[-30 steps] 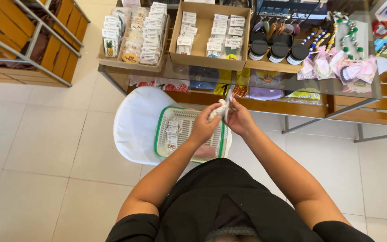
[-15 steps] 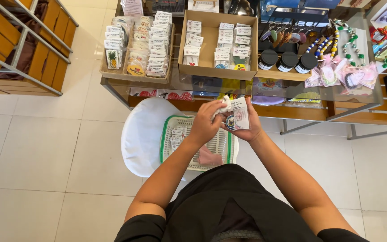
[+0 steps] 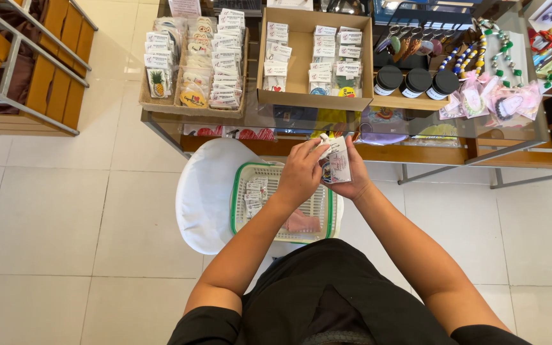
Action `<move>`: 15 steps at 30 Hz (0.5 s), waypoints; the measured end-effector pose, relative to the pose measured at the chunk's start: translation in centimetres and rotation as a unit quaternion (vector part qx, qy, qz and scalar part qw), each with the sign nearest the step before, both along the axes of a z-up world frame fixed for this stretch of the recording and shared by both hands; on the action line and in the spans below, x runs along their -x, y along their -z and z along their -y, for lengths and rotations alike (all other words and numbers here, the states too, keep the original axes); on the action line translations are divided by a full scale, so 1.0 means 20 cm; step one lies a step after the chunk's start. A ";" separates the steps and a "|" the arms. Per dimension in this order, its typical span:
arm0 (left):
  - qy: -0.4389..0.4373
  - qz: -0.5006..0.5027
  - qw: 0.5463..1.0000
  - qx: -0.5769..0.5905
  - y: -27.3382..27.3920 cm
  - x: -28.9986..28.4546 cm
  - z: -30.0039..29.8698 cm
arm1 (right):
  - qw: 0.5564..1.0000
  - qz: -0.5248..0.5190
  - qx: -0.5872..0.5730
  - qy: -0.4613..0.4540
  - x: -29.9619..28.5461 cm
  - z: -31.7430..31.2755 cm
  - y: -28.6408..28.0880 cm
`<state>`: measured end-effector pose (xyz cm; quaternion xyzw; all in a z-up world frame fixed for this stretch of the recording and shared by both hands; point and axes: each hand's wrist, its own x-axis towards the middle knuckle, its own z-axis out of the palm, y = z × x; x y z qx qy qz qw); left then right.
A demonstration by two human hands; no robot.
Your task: Sorting and organizing souvenir stickers and small items into display boxes from a basket.
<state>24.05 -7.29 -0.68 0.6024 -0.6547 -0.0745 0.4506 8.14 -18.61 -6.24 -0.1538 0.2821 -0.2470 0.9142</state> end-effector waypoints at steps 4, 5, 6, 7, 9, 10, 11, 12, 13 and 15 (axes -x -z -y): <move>0.013 -0.011 1.000 0.015 0.02 0.06 -0.05 | 1.000 0.014 0.010 -0.004 -0.08 -0.04 -0.03; 0.036 -0.011 0.999 0.024 0.03 0.08 -0.06 | 1.000 0.019 0.006 -0.006 -0.09 -0.04 -0.03; 0.058 -0.011 0.998 0.034 0.04 0.10 -0.08 | 1.000 0.024 0.001 -0.008 -0.10 -0.04 -0.03; 0.054 -0.010 0.998 0.035 0.05 0.10 -0.09 | 1.000 0.025 0.002 -0.013 -0.09 0.00 0.01; 0.060 0.006 0.997 0.042 0.06 0.12 -0.10 | 1.000 0.024 -0.004 -0.015 -0.06 0.08 0.10; 0.057 0.009 0.997 0.043 0.07 0.13 -0.11 | 0.999 0.026 -0.003 -0.018 -0.05 0.09 0.09; 0.039 -0.032 0.999 0.013 0.07 0.13 -0.12 | 1.000 -0.001 0.002 -0.008 -0.04 0.11 0.09; 0.020 -0.072 0.997 -0.016 0.08 0.14 -0.12 | 1.000 -0.028 0.008 0.001 -0.03 0.12 0.09; 0.019 -0.070 0.997 -0.017 0.08 0.15 -0.12 | 1.000 -0.025 0.007 0.001 -0.03 0.13 0.09; -0.010 -0.216 0.975 -0.059 0.09 0.18 -0.11 | 0.996 -0.080 0.028 0.010 -0.02 0.14 0.08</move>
